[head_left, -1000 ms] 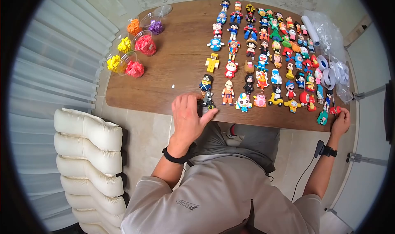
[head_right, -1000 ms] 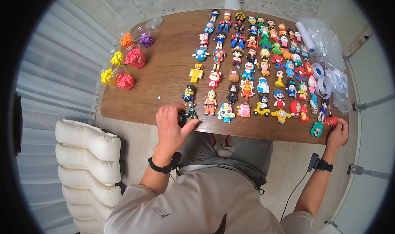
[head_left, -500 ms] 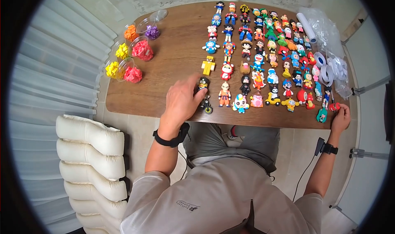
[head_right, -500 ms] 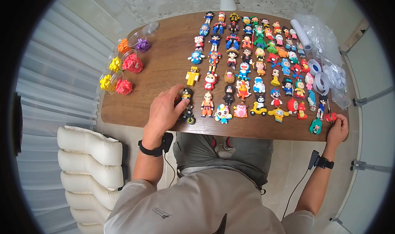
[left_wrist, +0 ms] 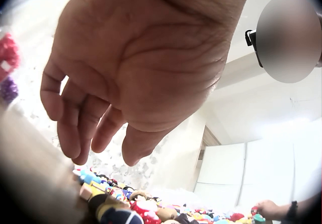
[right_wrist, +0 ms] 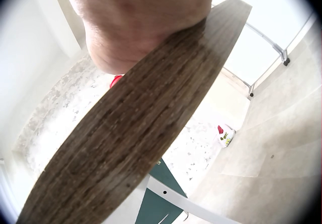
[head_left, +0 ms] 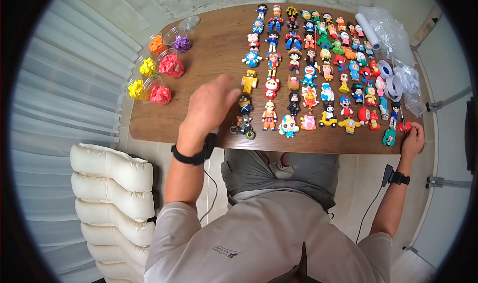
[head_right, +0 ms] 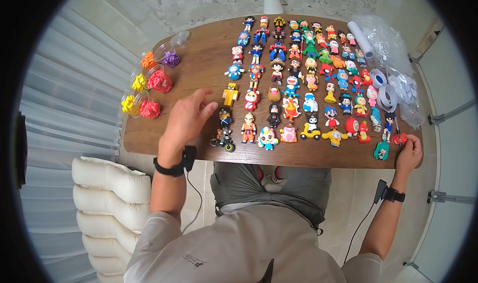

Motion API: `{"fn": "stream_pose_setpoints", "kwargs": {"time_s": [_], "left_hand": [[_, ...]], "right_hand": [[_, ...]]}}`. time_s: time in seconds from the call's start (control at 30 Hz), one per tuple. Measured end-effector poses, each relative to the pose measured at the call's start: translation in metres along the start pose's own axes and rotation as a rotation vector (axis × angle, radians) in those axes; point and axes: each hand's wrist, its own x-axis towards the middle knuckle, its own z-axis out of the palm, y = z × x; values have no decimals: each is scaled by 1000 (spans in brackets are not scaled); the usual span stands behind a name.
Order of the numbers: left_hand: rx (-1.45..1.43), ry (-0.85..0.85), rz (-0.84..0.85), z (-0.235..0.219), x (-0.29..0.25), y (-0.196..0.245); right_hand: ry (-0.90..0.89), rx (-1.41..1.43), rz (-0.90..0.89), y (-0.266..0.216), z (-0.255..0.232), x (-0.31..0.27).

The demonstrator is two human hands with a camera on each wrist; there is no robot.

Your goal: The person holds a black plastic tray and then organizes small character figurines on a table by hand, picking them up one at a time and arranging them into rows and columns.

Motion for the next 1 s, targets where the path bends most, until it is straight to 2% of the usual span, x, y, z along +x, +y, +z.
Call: {"fn": "stream_pose_setpoints", "kwargs": {"time_s": [0.07, 0.17, 0.27, 0.37, 0.57, 0.77, 0.87, 1.0], "left_hand": [[80, -37, 25, -5, 18, 3], [137, -225, -22, -6, 40, 14], [138, -240, 45, 1, 49, 17], [164, -266, 25, 11, 56, 13], [97, -182, 70, 26, 60, 4], [123, -217, 21, 21, 60, 12], [195, -167, -11, 15, 69, 6], [133, -152, -40, 8, 90, 0]], "right_hand": [[-4, -9, 6, 2, -2, 1], [1, 12, 4, 5, -3, 1], [12, 22, -1, 8, -3, 1], [21, 18, 15, 8, -3, 2], [29, 2, 24, 5, -3, 0], [36, 21, 17, 5, -3, -1], [30, 43, 22, 5, -3, -1], [33, 29, 24, 3, -3, -1]]}}
